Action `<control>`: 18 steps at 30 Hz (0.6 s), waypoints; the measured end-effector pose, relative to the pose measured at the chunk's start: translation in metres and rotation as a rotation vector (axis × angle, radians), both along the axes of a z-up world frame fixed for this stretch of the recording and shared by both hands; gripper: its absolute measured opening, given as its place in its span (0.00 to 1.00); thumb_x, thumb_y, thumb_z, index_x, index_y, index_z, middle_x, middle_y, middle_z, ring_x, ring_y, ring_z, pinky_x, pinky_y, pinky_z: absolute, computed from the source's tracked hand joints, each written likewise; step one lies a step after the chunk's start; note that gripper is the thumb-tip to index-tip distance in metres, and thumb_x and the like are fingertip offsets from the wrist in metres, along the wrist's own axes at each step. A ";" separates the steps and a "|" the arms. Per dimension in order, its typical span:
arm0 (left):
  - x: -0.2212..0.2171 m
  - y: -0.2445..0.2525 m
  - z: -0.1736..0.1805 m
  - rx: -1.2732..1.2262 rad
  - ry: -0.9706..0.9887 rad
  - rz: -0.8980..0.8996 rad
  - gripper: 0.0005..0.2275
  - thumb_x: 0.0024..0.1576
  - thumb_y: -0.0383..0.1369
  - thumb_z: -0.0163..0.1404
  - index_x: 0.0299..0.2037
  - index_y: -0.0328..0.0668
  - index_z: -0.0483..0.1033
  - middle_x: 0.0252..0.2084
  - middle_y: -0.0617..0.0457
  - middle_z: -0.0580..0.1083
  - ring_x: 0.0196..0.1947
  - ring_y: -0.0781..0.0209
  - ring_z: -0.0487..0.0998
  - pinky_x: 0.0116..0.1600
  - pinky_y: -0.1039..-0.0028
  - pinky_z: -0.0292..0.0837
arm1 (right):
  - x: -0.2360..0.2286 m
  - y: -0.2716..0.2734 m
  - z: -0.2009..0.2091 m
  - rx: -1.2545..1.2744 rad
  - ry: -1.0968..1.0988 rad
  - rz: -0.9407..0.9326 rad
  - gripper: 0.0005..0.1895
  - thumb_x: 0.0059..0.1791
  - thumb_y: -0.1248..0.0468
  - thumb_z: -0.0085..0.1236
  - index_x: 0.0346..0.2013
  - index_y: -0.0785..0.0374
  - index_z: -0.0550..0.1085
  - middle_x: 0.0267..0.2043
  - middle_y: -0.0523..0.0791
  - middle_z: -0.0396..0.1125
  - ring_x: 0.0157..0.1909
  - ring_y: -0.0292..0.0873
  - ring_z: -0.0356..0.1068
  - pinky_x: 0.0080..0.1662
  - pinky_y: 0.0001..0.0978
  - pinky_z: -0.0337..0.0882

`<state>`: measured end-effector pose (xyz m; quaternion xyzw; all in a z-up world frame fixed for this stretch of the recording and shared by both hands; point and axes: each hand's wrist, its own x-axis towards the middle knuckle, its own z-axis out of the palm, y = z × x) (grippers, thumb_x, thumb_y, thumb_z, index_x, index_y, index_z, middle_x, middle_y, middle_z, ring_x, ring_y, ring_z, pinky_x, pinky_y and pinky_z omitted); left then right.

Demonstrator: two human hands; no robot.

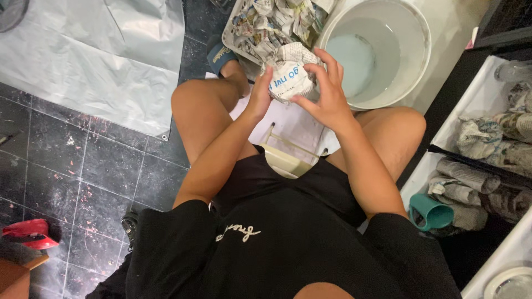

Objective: The person wraps individual cups with newspaper sheets, folds the paper around each cup, and places the wrapped items onto a nearby shelf. The person repeats this process for multiple cups.

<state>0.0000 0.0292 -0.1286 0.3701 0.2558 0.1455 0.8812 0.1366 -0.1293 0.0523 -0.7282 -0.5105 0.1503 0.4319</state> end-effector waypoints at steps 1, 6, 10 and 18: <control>0.002 0.000 0.000 -0.103 -0.070 -0.004 0.29 0.70 0.53 0.36 0.62 0.29 0.70 0.55 0.44 0.77 0.54 0.55 0.79 0.57 0.64 0.74 | -0.001 0.000 -0.003 0.012 0.021 -0.022 0.30 0.45 0.60 0.74 0.56 0.64 0.70 0.73 0.54 0.51 0.73 0.60 0.49 0.69 0.51 0.57; 0.009 -0.012 0.012 -0.313 -0.167 -0.076 0.32 0.67 0.56 0.33 0.65 0.32 0.67 0.60 0.43 0.75 0.59 0.52 0.78 0.65 0.61 0.72 | -0.006 -0.005 -0.008 0.016 -0.205 -0.084 0.19 0.45 0.68 0.71 0.48 0.57 0.75 0.77 0.49 0.54 0.76 0.55 0.53 0.74 0.48 0.55; 0.011 -0.016 0.023 -0.280 -0.158 -0.111 0.30 0.69 0.55 0.33 0.69 0.37 0.64 0.64 0.45 0.72 0.62 0.53 0.75 0.66 0.60 0.71 | -0.005 -0.006 0.004 -0.008 -0.190 -0.097 0.20 0.44 0.67 0.71 0.49 0.61 0.75 0.75 0.50 0.56 0.74 0.59 0.54 0.72 0.51 0.53; 0.005 -0.015 0.024 -0.077 -0.124 -0.284 0.35 0.68 0.59 0.27 0.68 0.34 0.66 0.61 0.45 0.75 0.60 0.53 0.78 0.65 0.63 0.72 | 0.005 -0.009 0.014 0.060 -0.298 0.103 0.24 0.40 0.62 0.72 0.50 0.55 0.79 0.75 0.54 0.53 0.73 0.62 0.52 0.68 0.54 0.55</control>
